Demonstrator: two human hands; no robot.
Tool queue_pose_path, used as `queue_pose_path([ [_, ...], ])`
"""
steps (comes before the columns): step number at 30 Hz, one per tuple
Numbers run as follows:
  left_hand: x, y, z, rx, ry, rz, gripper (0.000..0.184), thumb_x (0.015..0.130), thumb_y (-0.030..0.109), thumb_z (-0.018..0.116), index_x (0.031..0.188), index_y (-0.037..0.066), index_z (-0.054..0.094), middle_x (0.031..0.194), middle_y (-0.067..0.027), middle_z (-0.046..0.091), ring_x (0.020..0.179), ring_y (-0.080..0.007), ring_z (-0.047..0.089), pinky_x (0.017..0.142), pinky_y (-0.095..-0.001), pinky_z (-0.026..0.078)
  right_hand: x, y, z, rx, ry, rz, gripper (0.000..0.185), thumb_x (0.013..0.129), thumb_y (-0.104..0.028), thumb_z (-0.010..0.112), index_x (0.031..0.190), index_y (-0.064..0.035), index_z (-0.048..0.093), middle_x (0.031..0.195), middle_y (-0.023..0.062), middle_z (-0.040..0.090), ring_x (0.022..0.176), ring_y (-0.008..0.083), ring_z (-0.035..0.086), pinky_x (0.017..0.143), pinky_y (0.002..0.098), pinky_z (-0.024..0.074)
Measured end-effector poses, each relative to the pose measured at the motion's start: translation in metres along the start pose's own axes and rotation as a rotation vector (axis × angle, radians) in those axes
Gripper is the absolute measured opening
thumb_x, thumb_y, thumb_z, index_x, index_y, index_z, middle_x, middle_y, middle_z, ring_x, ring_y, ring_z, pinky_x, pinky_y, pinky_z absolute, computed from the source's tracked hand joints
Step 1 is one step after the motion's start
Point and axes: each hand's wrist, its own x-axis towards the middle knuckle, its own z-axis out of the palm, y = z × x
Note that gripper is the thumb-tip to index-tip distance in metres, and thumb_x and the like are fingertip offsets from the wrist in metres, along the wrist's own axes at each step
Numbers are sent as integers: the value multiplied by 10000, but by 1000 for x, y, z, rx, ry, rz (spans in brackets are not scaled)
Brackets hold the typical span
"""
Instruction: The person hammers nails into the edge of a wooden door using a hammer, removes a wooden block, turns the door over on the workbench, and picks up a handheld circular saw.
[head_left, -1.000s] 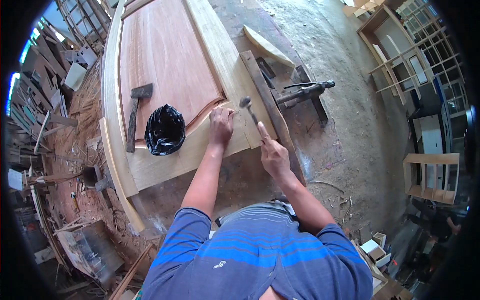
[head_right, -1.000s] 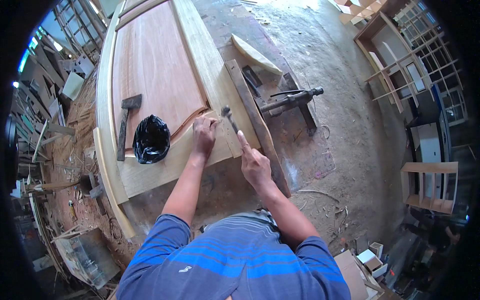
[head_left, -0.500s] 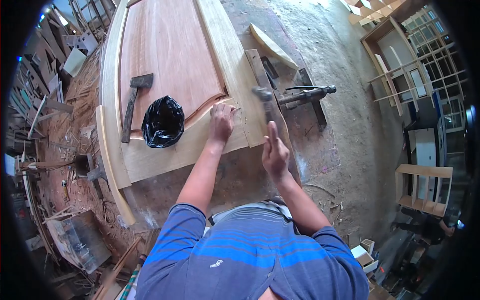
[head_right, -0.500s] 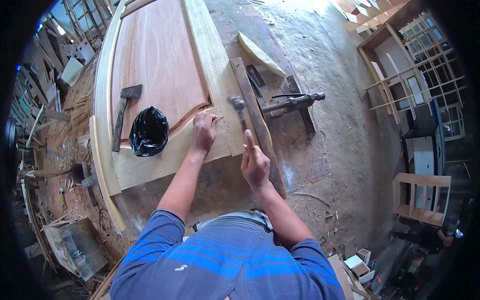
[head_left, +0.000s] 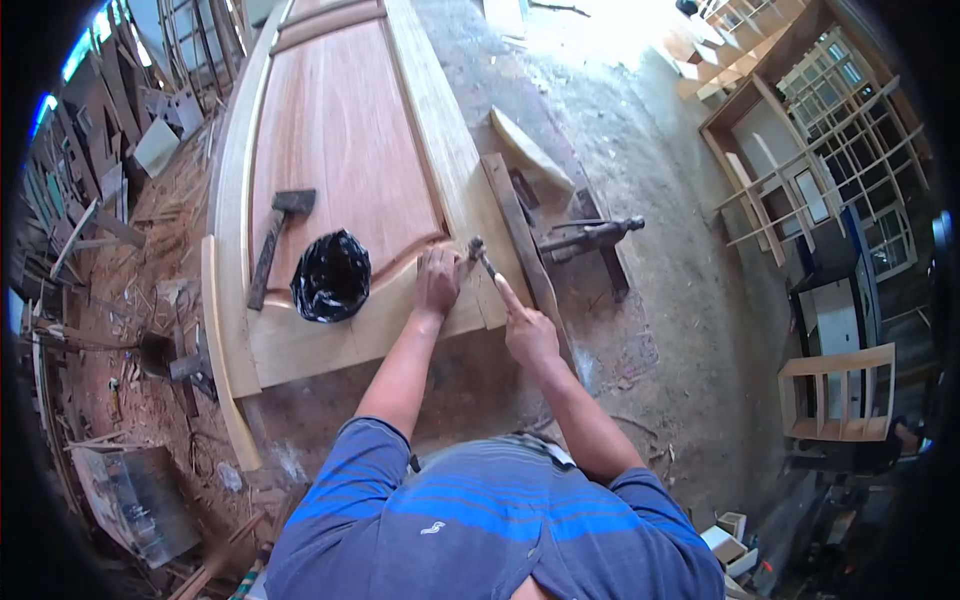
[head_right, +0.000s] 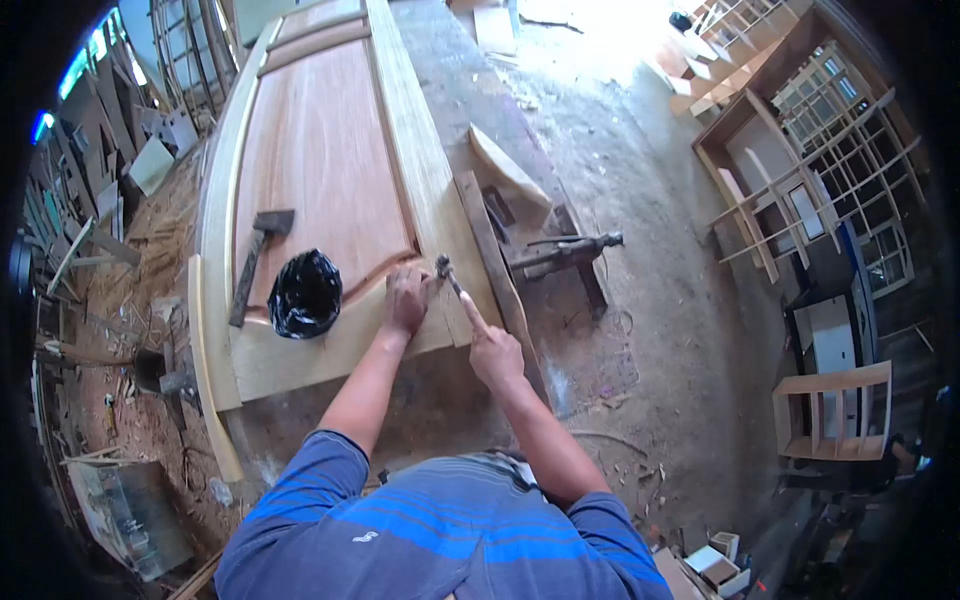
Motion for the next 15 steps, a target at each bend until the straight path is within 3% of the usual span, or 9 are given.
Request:
queue_pose_path([
  [3, 0, 8, -8, 16, 58, -20, 93, 1018, 184, 667, 1021, 91, 678, 1051, -148, 662, 1072, -383, 611, 965, -508, 477, -25, 22, 39, 366, 238, -145, 757, 1079, -152, 629, 1750, -276, 300, 995, 241, 776, 918, 457, 765, 851, 553, 587],
  [4, -6, 8, -14, 12, 84, -35, 77, 1016, 170, 669, 1021, 94, 676, 1041, -148, 661, 1056, -388, 613, 950, -507, 483, -40, 25, 44, 410, 320, -216, 758, 1076, -158, 658, 1747, -236, 313, 941, 198, 773, 824, 387, 761, 767, 502, 585],
  [6, -14, 10, -19, -5, 135, -68, 45, 1011, 142, 673, 1022, 99, 673, 1020, -148, 657, 1022, -397, 618, 921, -505, 496, -78, 26, 36, 758, 188, -76, 722, 1083, -181, 689, 1727, -169, 363, 825, 97, 727, 651, 225, 694, 599, 386, 537],
  [7, -24, 16, -25, -124, 126, -114, 33, 1014, 123, 681, 1027, 92, 679, 1000, -135, 668, 983, -365, 635, 889, -480, 508, -106, 18, 19, 1050, -42, 147, 684, 1093, -198, 691, 1709, -142, 399, 765, 39, 684, 571, 134, 630, 515, 321, 491],
  [9, -54, 39, -48, -363, 84, -208, 19, 1019, 84, 696, 1037, 79, 692, 962, -110, 692, 907, -301, 669, 825, -431, 530, -151, 20, 17, 1194, -61, 243, 603, 1103, -227, 690, 1652, -118, 466, 719, 7, 620, 518, 78, 542, 469, 262, 419],
  [11, -92, 73, -66, -685, -69, -508, 41, 1046, 73, 725, 1079, 49, 729, 920, -50, 730, 834, -159, 678, 764, -327, 544, -169, 24, 23, 1289, -83, 297, 534, 1108, -244, 692, 1587, -84, 519, 685, -12, 584, 488, 52, 501, 444, 236, 385],
  [15, -159, 124, -55, -1291, -330, -783, 149, 1079, 159, 743, 1156, 32, 757, 967, 1, 738, 888, -81, 668, 829, -261, 553, -166, 15, 20, 1327, 33, 318, 396, 1091, -250, 725, 1391, -9, 635, 672, -21, 588, 474, 57, 507, 436, 246, 393],
])
